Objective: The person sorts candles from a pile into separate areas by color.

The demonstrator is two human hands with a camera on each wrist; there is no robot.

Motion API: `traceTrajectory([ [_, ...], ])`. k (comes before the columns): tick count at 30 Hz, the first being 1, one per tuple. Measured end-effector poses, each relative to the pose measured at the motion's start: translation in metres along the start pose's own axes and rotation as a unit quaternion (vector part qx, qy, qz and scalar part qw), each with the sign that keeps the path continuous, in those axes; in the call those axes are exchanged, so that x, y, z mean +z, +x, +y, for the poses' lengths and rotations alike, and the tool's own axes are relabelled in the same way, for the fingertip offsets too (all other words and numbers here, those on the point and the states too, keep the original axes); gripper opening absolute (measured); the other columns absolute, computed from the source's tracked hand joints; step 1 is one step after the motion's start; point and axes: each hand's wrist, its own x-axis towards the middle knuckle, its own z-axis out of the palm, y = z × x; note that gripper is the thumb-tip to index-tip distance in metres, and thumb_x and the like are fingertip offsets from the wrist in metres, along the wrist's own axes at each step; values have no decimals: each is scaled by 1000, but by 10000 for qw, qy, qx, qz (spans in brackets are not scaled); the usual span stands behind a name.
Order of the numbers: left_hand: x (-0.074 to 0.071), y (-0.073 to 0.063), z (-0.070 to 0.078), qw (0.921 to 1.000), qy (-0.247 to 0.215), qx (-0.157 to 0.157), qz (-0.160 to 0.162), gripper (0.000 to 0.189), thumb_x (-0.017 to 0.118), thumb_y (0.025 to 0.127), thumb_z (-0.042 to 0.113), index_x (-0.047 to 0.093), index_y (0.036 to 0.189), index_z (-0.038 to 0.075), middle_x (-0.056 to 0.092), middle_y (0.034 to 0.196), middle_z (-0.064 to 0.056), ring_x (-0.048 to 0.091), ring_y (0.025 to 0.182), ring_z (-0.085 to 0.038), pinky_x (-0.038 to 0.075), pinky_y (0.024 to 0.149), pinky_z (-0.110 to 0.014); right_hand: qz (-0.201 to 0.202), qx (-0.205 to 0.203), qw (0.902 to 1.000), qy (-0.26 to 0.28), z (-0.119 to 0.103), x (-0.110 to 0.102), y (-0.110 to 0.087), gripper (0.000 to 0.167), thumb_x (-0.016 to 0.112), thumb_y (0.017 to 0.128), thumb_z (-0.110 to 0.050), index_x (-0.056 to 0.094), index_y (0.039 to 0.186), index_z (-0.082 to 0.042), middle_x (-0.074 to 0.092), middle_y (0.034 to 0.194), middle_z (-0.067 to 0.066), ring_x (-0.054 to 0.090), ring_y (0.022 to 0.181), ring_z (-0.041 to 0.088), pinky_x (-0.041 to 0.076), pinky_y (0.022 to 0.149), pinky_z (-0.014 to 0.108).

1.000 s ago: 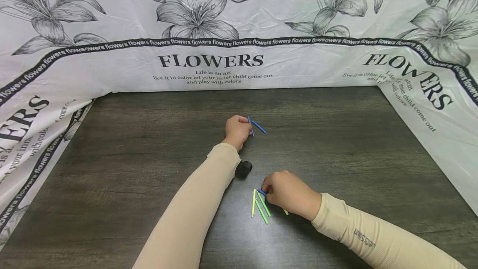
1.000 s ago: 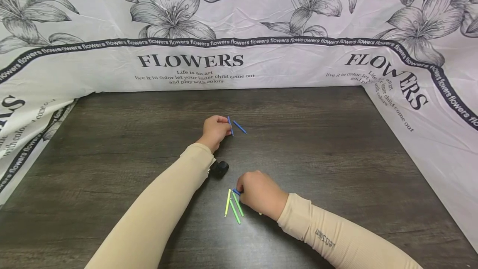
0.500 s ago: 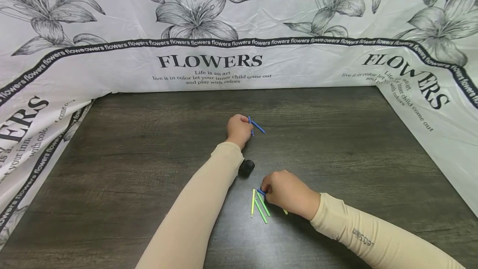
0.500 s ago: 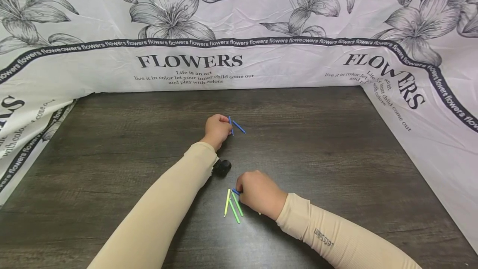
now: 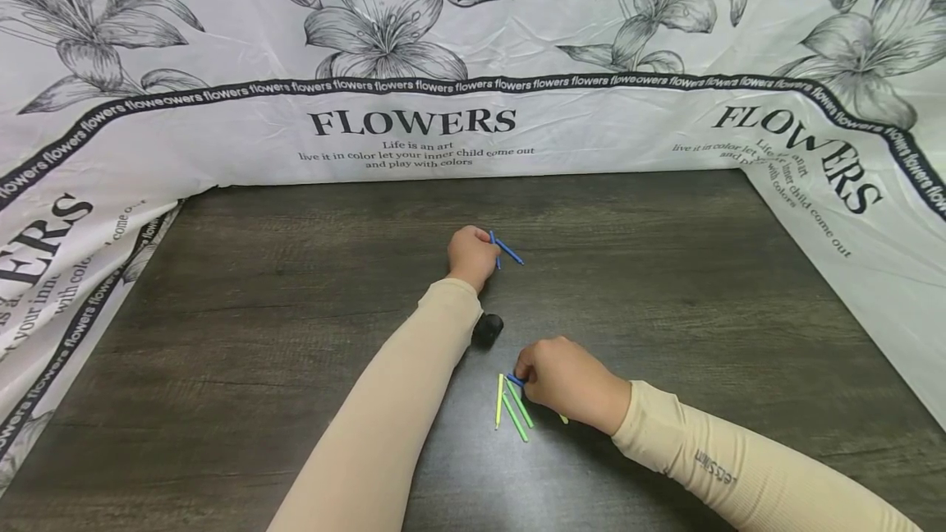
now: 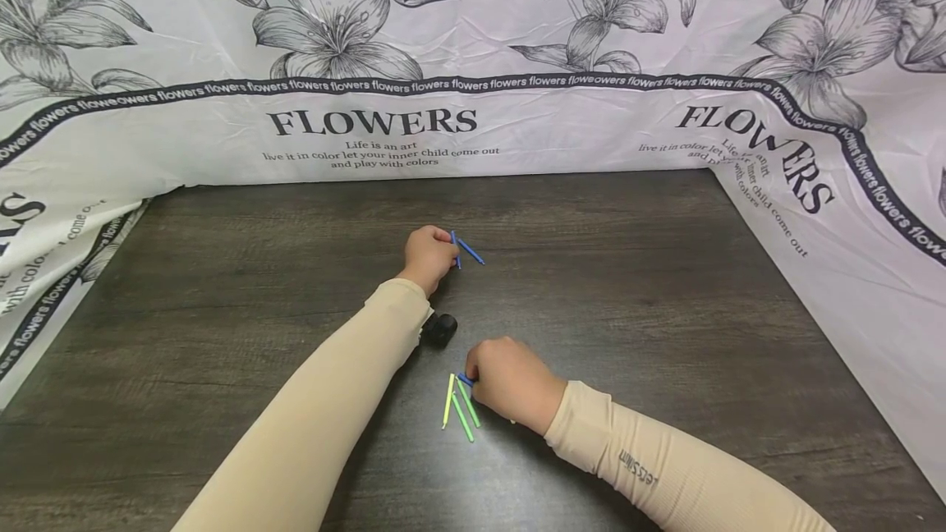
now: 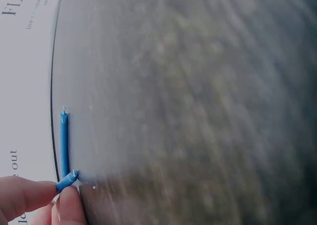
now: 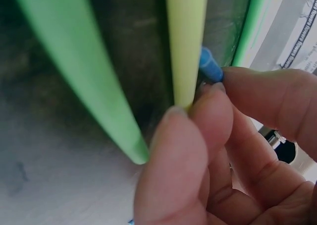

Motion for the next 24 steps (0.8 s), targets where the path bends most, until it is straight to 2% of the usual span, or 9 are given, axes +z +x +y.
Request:
traceTrajectory([
  [9, 0, -1, 0, 9999, 30, -51, -148, 12, 65, 86, 2, 63, 97, 2, 63, 101, -16, 57, 92, -28, 47, 74, -34, 8, 26, 10000, -28, 0, 0, 0, 20, 61, 70, 10, 69, 74, -8, 59, 65, -7, 45, 52, 2, 42, 53, 21],
  [17, -4, -3, 0, 9979, -530, -171, -334, 17, 63, 87, -1, 63, 104, -1, 64, 97, -17, 63, 79, -25, 47, 64, -29, -8, 19, 10000, -29, 1, 1, 1, 19, 62, 71, 9, 70, 75, -7, 60, 67, -6, 46, 54, 2, 43, 54, 21],
  [24, -4, -2, -2, 9974, -592, -59, -402, 18, 64, 85, -2, 64, 103, -1, 63, 99, -16, 56, 75, -20, 43, 61, -26, -2, 96, 9999, -64, 1, 2, 1, 19, 63, 71, 9, 69, 74, -8, 58, 65, -7, 46, 53, 2, 42, 54, 21],
])
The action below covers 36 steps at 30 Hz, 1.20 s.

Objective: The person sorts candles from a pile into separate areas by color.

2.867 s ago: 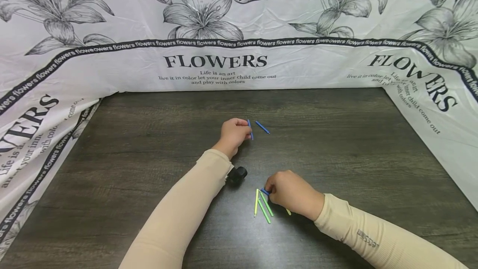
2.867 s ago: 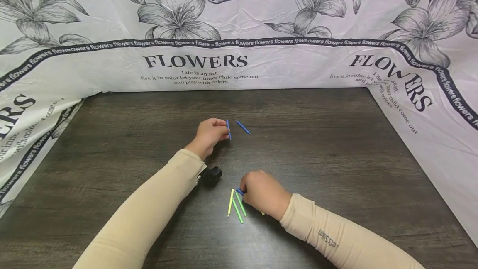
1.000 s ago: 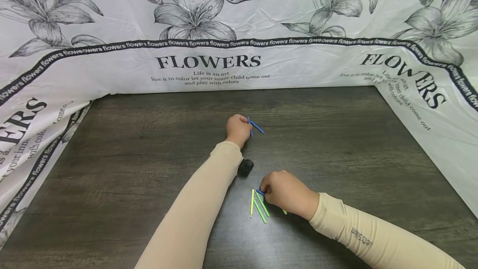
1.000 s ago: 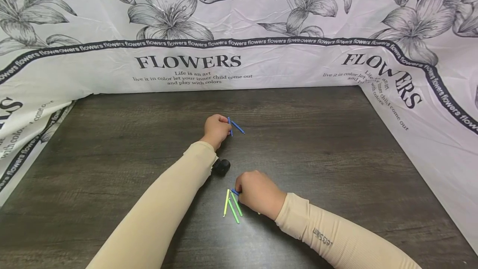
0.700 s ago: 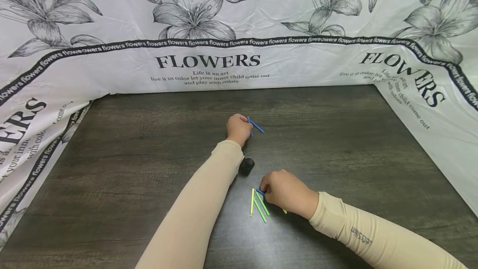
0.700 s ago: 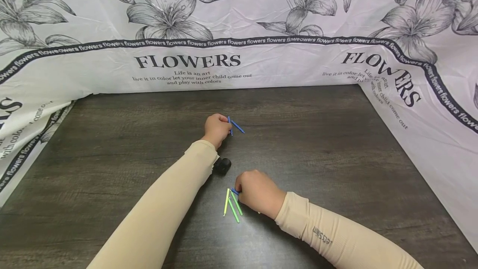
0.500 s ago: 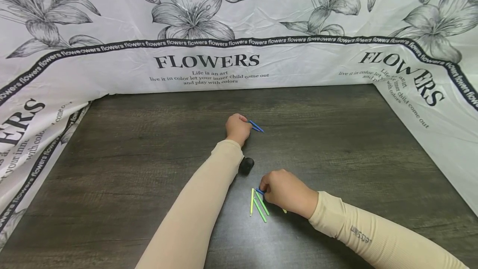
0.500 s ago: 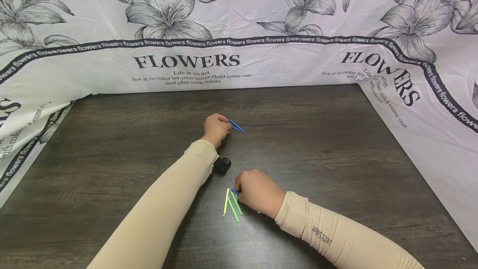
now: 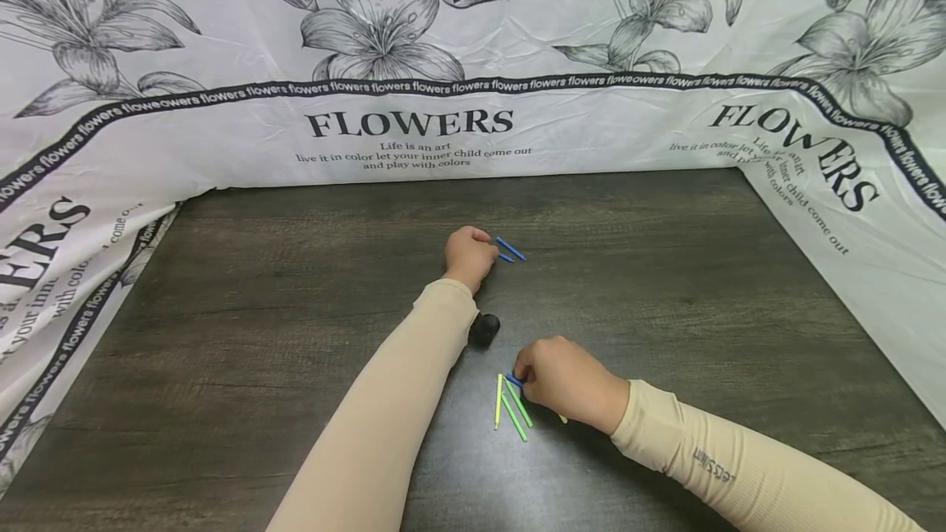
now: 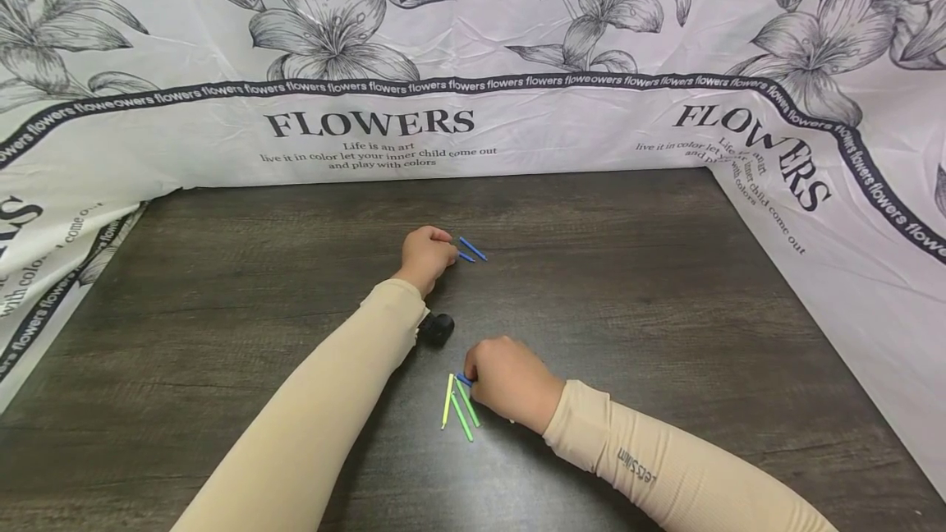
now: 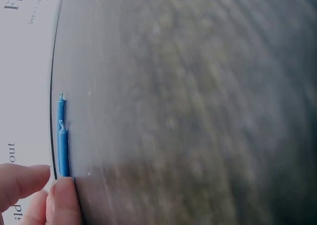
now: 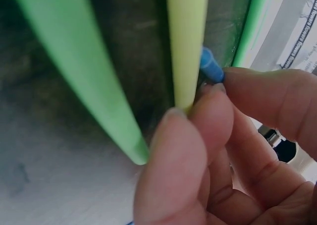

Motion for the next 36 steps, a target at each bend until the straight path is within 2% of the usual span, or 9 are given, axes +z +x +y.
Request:
traceTrajectory([
  [7, -3, 2, -3, 9999, 1, 39, -157, 20, 64, 85, -1, 64, 105, 0, 62, 104, -15, 53, 80, -20, 42, 64, -28, -15, 10, 10000, 38, -1, 0, 0, 19, 62, 71, 10, 69, 74, -8, 57, 64, -8, 44, 50, 2, 41, 51, 21],
  [11, -6, 1, -1, 9996, -2, -1, -291, 20, 64, 85, 0, 64, 105, 3, 62, 106, -14, 53, 84, -21, 43, 66, -29, -55, -29, 10000, 70, -1, -1, -1, 19, 62, 73, 10, 69, 74, -7, 56, 64, -7, 43, 50, 2, 40, 51, 21],
  [16, -11, -2, 5, 9988, -129, 112, -455, 23, 63, 86, 0, 63, 109, 2, 60, 106, -13, 53, 85, -22, 44, 68, -30, -32, -68, 10000, 28, -2, -2, -1, 19, 62, 72, 10, 69, 74, -8, 56, 64, -8, 43, 51, 2, 40, 52, 20],
  [29, -38, -12, 13, 9964, -78, 287, -794, 33, 63, 86, 1, 60, 119, -1, 61, 106, -12, 56, 91, -25, 47, 77, -36, -71, -75, 9999, 6, -3, 0, -2, 19, 62, 73, 10, 69, 75, -7, 52, 60, -9, 38, 48, 2, 35, 49, 19],
  [36, -48, -22, 15, 9926, 244, 459, -1101, 31, 63, 87, 3, 60, 118, -1, 62, 104, -11, 59, 91, -24, 48, 75, -33, -5, -155, 9999, -67, -3, 1, -2, 26, 59, 70, 11, 59, 63, -14, 37, 55, -12, 30, 47, 1, 27, 48, 18],
])
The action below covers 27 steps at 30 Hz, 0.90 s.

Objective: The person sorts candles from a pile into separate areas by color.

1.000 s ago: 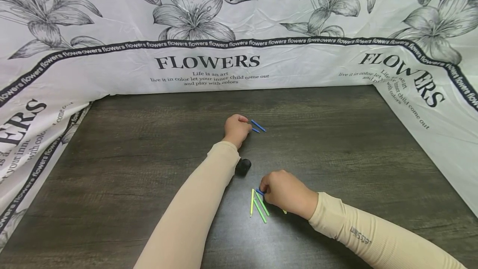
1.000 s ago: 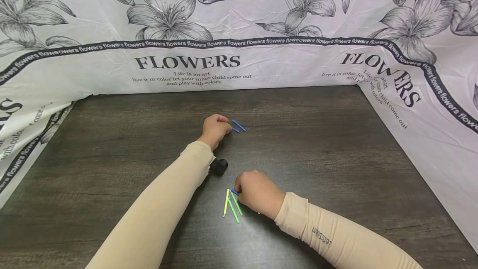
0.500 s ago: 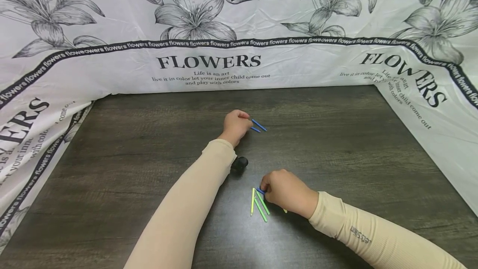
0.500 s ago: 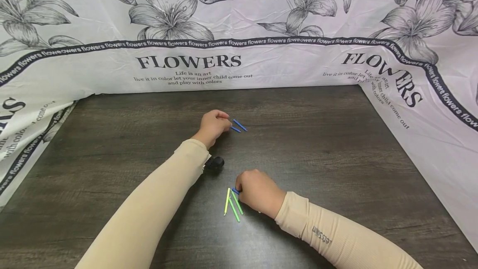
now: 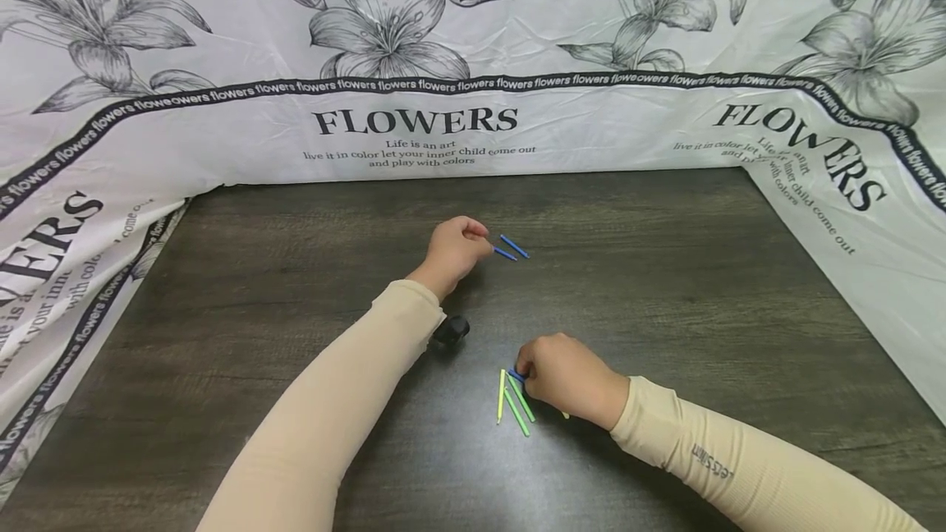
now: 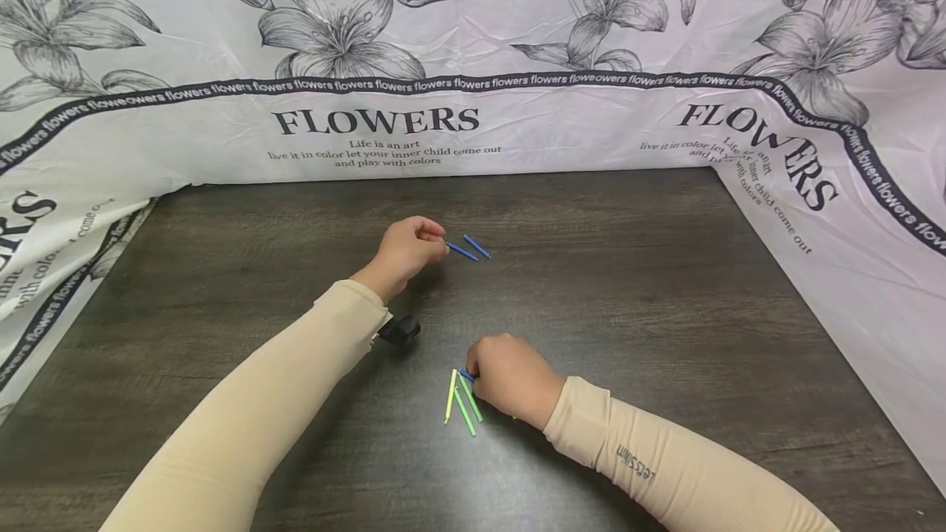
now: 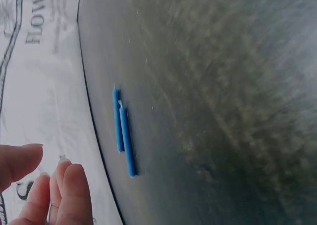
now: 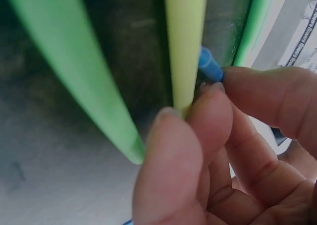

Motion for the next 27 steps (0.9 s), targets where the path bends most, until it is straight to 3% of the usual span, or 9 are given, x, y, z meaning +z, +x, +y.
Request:
traceTrajectory([
  [6, 1, -13, -2, 9996, 143, 65, -254, 31, 65, 88, 5, 60, 118, 0, 62, 104, -9, 59, 90, -22, 48, 73, -31, 33, 32, 10000, -23, 1, 0, 0, 23, 60, 70, 11, 63, 67, -12, 45, 56, -10, 36, 47, 1, 32, 47, 18],
  [22, 6, -52, -19, 9969, 173, 199, -747, 27, 67, 85, 2, 62, 112, -2, 64, 99, -9, 61, 88, -21, 50, 73, -29, -21, 19, 10000, -63, 0, -1, 1, 23, 59, 70, 10, 60, 66, -12, 41, 57, -10, 33, 49, 2, 28, 48, 18],
  [27, 9, -63, -26, 9957, 134, 207, -896, 27, 66, 82, -1, 62, 109, -2, 64, 96, -8, 60, 84, -18, 50, 70, -27, 8, -51, 9999, -112, 0, 0, 1, 28, 57, 68, 10, 51, 60, -16, 32, 56, -12, 27, 50, 3, 22, 48, 19],
])
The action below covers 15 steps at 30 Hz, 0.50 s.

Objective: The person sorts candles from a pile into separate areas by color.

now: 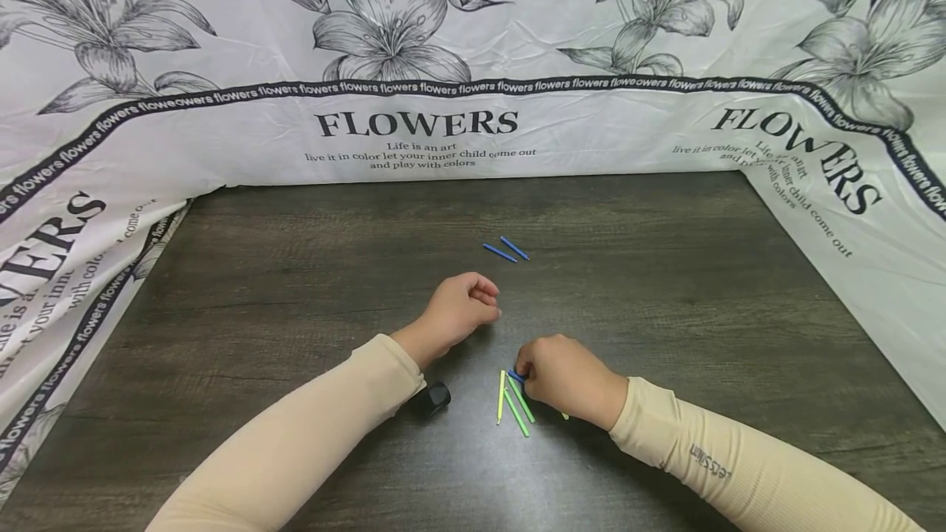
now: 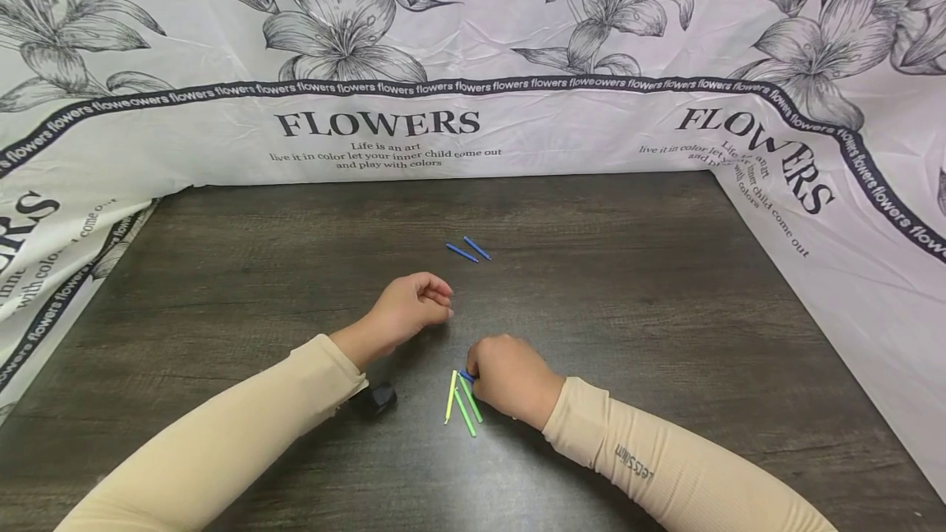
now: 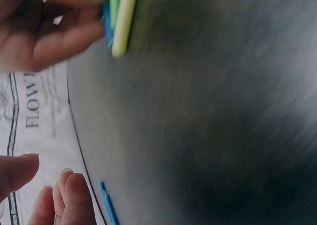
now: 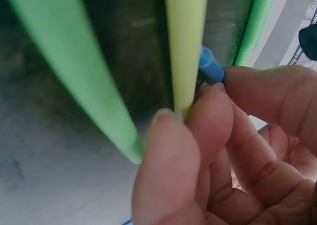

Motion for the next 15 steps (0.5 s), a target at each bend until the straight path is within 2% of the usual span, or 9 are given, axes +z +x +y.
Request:
traceTrajectory([
  [2, 3, -4, -3, 10000, -28, -6, -85, 27, 66, 81, -1, 62, 108, -2, 64, 95, -8, 59, 82, -17, 49, 68, -27, 3, -15, 10000, -17, 0, 0, 0, 30, 57, 67, 11, 47, 59, -17, 28, 56, -11, 24, 50, 3, 20, 49, 19],
  [6, 9, -10, -7, 9997, 18, -26, -229, 27, 65, 80, -2, 63, 107, -1, 63, 93, -7, 57, 77, -15, 46, 64, -25, -16, 7, 10000, 4, -1, 0, 0, 30, 57, 68, 11, 48, 60, -16, 26, 57, -11, 22, 51, 4, 19, 49, 20],
  [15, 19, -24, -16, 9991, 169, -87, -372, 26, 64, 77, -4, 63, 103, -1, 62, 90, -7, 55, 74, -15, 47, 64, -25, -68, -10, 9999, 130, 1, 0, -1, 25, 59, 71, 11, 56, 65, -13, 34, 55, -10, 27, 48, 3, 23, 48, 19],
])
